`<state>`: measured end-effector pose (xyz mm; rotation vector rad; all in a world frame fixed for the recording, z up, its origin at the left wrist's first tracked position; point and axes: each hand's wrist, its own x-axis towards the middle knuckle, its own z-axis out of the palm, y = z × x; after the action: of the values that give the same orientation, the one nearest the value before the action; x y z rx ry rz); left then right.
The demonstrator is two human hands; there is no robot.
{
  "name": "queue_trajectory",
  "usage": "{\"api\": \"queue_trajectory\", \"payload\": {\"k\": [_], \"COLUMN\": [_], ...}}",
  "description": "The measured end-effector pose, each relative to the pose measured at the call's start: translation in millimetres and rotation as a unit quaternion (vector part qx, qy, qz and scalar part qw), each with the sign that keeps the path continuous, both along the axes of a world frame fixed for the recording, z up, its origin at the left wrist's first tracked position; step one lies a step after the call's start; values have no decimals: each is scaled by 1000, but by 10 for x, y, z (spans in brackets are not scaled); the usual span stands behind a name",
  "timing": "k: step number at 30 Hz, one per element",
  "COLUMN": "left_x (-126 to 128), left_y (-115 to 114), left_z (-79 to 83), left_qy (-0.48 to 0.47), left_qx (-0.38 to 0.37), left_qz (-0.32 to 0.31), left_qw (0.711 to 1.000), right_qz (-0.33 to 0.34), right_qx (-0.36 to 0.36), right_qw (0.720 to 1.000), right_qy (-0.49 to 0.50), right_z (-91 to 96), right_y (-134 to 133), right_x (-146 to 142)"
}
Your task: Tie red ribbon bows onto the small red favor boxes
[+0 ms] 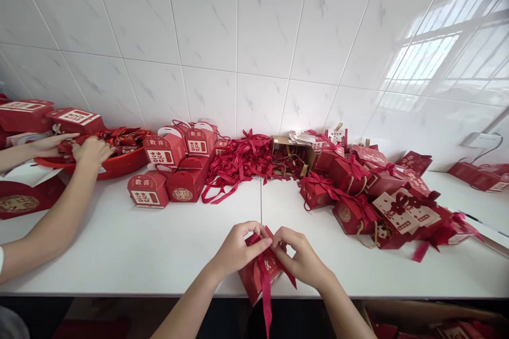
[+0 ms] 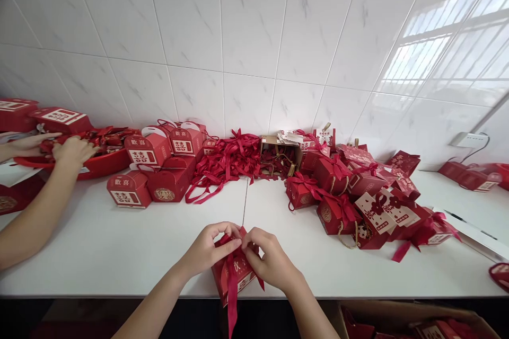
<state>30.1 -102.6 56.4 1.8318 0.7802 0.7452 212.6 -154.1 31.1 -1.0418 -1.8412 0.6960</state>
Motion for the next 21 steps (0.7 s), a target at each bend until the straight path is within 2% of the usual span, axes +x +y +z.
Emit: {"api": "queue_trajectory", "payload": {"k": [5, 13, 16, 21], "left_x": [17, -7, -24, -79], "left_y": [-22, -17, -17, -20], "left_z": [-51, -113, -171, -185], "left_qy": [2, -4, -8, -4], "left_qx": [4, -45, -72, -58], "left_qz": [22, 52, 52, 30], "left_qw": [1000, 998, 996, 998], "right_qz": [-43, -74, -82, -92], "right_qx": [-55, -83, -94, -101], "right_qw": [996, 983, 976, 968], "right_qy": [57, 146, 181, 212], "right_z": [-23, -94, -147, -191], "right_y": [7, 43, 51, 56], "right_x": [-45, -31, 33, 92]}}
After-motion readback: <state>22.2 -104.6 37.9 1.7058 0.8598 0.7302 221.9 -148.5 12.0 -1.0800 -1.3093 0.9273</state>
